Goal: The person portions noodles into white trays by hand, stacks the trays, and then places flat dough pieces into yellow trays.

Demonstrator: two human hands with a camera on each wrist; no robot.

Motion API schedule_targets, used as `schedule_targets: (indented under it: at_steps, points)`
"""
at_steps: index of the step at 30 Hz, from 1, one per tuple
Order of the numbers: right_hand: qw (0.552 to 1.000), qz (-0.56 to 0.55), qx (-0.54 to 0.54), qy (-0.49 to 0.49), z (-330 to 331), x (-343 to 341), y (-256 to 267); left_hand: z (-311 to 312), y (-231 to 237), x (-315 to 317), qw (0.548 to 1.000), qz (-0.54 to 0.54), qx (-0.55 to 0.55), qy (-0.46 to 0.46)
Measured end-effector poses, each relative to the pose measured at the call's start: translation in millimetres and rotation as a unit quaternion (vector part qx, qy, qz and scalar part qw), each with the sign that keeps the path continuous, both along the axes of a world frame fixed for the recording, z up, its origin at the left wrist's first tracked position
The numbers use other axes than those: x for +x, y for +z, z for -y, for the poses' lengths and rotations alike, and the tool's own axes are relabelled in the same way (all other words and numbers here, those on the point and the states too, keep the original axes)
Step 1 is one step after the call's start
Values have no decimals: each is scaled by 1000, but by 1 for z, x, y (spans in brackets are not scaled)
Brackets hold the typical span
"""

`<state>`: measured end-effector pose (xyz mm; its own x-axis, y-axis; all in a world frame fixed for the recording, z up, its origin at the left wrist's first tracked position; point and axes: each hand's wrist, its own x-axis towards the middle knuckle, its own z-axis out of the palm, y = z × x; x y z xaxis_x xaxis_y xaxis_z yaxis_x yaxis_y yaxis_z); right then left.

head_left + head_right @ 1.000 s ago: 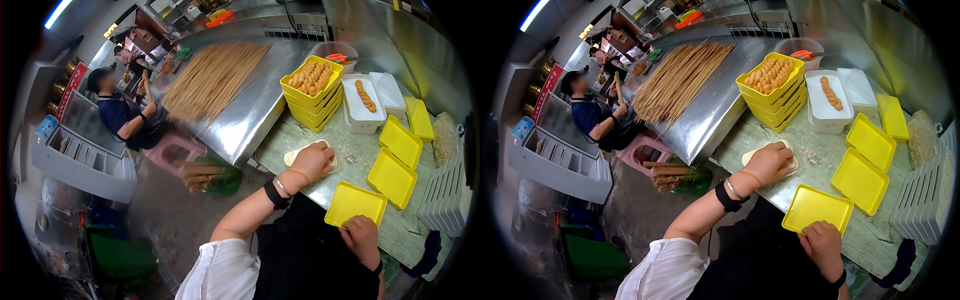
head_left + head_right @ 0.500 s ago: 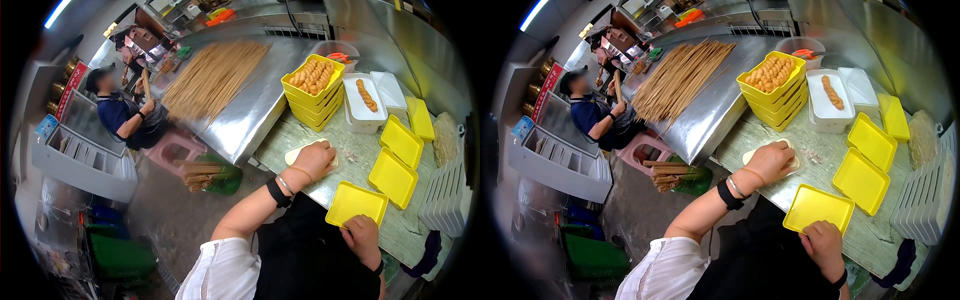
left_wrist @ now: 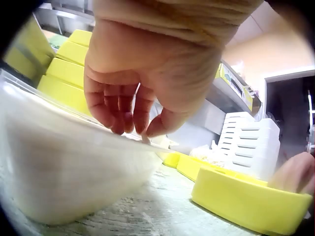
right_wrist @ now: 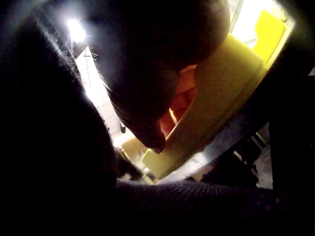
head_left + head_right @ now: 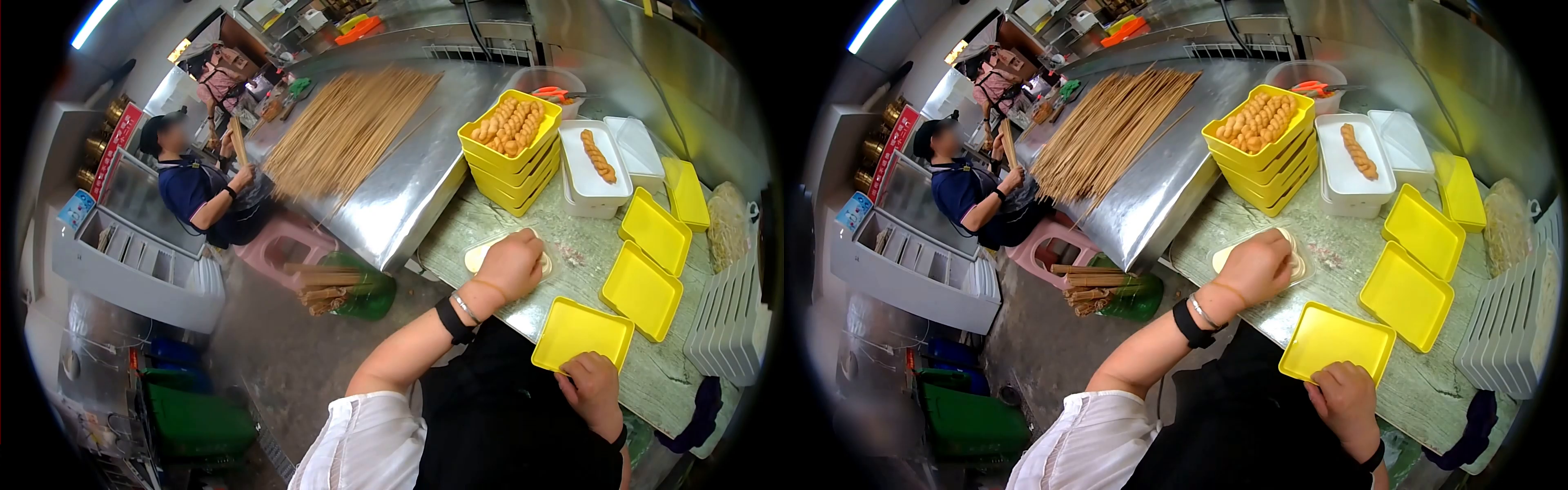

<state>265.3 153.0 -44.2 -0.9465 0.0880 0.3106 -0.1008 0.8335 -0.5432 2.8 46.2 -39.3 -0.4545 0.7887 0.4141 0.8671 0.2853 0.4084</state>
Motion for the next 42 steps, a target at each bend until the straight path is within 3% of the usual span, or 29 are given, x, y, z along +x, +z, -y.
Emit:
schedule_targets:
  at_steps: [2,5,6,7,9,10,13,16,19,23,26,29,33,36,42]
  points:
    - [1000,-2,-1,-1,-1,0,0,6,0,0,997,31,46,47]
    - [1000,-3,-3,0,-1,0,0,21,-5,-4,937,292,128,143]
    - [1000,-2,-2,1,-1,1,0,31,-7,-15,910,376,80,152]
    - [1000,-1,-1,3,0,0,-1,37,-10,-17,843,490,154,158]
    - [1000,-3,1,4,-1,0,0,44,12,-12,653,681,292,159]
    - [1000,-3,1,4,0,0,0,47,14,-13,652,671,304,177]
    - [1000,-15,10,-1,0,-1,0,53,-1,-20,789,527,277,154]
    - [1000,12,22,12,-4,6,-5,48,0,-15,937,274,162,145]
    - [1000,9,11,15,-8,5,-12,42,-14,-31,940,270,168,124]
    - [1000,9,12,16,-9,7,-12,29,1,-24,978,172,64,95]
    - [1000,3,15,19,-10,6,-14,13,10,-7,986,149,-24,66]
    - [1000,-6,19,16,-10,7,-16,2,13,5,994,102,-40,-4]
    - [1000,-20,16,10,-10,8,-18,-1,17,3,990,53,-128,-2]
    - [1000,-7,21,16,-11,8,-16,-4,24,4,992,-14,-118,-43]
    - [1000,-22,14,10,-9,8,-19,-7,13,5,997,25,-60,-30]
